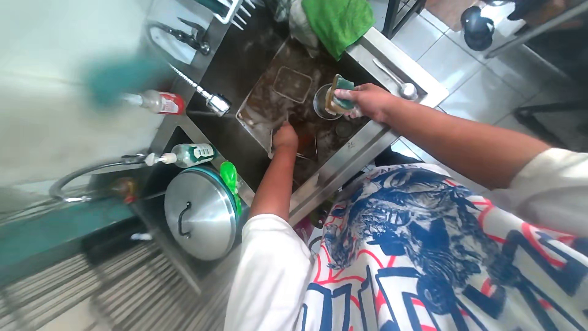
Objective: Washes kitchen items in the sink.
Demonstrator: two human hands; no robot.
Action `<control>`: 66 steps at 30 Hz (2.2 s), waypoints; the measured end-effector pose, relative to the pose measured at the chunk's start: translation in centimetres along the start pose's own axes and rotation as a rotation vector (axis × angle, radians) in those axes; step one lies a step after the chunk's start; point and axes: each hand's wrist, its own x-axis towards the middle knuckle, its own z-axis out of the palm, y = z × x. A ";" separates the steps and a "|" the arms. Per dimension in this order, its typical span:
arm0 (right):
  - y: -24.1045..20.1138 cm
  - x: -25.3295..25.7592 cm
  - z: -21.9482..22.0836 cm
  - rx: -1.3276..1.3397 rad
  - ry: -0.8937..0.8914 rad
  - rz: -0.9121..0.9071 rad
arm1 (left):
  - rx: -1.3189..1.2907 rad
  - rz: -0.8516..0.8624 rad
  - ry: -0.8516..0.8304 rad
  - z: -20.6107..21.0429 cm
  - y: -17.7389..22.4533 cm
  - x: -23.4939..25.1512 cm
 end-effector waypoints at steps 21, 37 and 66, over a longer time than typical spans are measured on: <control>-0.6 0.4 0.9 0.011 -0.034 -0.007 | 0.064 0.006 -0.005 -2.8 3.3 -0.3; -1.5 1.2 -1.3 -0.052 -0.017 0.041 | -0.077 0.051 0.063 -5.4 -0.1 0.7; 2.0 10.6 10.0 -0.531 -0.030 0.036 | -0.421 -0.004 0.054 -4.1 -7.6 -5.0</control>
